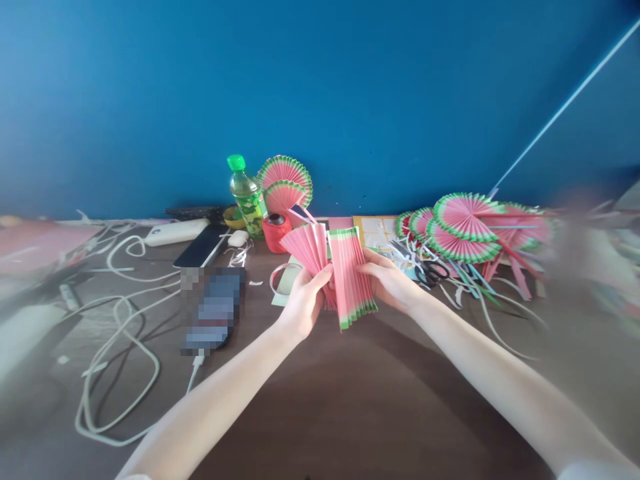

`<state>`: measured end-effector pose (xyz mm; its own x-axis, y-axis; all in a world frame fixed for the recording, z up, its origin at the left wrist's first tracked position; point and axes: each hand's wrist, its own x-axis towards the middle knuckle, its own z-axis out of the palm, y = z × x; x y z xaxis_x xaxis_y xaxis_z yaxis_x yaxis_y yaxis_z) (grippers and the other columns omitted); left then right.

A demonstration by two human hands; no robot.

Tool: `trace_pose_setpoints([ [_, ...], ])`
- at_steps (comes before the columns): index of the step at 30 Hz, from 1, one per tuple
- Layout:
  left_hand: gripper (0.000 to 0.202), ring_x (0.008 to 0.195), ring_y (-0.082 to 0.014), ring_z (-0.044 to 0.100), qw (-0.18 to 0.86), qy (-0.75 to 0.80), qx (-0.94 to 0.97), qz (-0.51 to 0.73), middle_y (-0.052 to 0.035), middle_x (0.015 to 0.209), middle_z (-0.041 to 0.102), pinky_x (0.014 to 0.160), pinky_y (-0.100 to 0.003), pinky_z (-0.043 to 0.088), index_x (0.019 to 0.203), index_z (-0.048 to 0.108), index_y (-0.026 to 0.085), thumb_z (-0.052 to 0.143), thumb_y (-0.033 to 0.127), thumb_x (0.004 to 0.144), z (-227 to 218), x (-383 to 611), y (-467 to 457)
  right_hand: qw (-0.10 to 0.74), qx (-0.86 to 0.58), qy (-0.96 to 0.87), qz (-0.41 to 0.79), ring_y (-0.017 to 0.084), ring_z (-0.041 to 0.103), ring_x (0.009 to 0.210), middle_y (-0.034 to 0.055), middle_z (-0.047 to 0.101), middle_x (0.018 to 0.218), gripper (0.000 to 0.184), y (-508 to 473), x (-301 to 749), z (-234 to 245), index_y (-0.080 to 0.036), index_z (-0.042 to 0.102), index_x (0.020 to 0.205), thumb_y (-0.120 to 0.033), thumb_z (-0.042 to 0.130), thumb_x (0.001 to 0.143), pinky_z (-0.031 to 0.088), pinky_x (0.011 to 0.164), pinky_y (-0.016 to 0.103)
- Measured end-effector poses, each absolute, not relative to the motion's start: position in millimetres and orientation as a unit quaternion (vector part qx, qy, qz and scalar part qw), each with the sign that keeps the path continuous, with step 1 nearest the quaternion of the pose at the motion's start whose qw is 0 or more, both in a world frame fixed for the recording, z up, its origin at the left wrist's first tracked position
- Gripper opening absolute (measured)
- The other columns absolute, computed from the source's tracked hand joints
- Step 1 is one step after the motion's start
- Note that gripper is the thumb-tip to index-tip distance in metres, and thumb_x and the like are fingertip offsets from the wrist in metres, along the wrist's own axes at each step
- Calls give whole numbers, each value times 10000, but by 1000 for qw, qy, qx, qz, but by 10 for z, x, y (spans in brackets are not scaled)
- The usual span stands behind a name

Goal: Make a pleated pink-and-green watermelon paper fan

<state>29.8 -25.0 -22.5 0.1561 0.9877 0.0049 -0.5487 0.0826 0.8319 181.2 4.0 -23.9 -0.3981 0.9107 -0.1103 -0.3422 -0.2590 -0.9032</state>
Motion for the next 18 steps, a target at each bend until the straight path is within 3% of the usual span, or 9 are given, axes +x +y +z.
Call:
trace_pose_setpoints([
  [4, 192, 587, -122, 562, 660, 326, 379, 561, 2, 628, 588, 517, -227, 413, 772, 572, 142, 681, 286, 709, -253, 289, -246, 439, -325, -424, 723, 201, 615, 905, 9, 666, 953, 367, 30, 1802, -242, -230, 559, 1015, -144, 570, 658, 478, 784, 346],
  [9, 261, 703, -150, 607, 631, 363, 400, 557, -37, 792, 653, 579, -234, 449, 906, 590, 144, 683, 290, 710, -289, 269, -245, 430, -318, -451, 714, 194, 597, 944, 11, 662, 948, 334, -25, 1766, -238, -219, 578, 1008, -137, 559, 685, 457, 837, 348],
  [15, 284, 564, -117, 553, 624, 408, 406, 529, -11, 692, 622, 520, -227, 410, 895, 593, 145, 687, 321, 694, -354, 268, -243, 423, -298, -512, 685, 188, 586, 927, 40, 640, 967, 288, -87, 1726, -287, -207, 572, 1035, -307, 607, 768, 452, 842, 346],
  [18, 283, 648, -132, 573, 621, 409, 413, 526, -20, 724, 623, 598, -230, 430, 897, 592, 140, 697, 291, 682, -375, 289, -252, 433, -328, -552, 632, 177, 579, 904, 35, 626, 956, 290, -129, 1689, -304, -196, 585, 1007, -333, 637, 756, 440, 857, 340],
])
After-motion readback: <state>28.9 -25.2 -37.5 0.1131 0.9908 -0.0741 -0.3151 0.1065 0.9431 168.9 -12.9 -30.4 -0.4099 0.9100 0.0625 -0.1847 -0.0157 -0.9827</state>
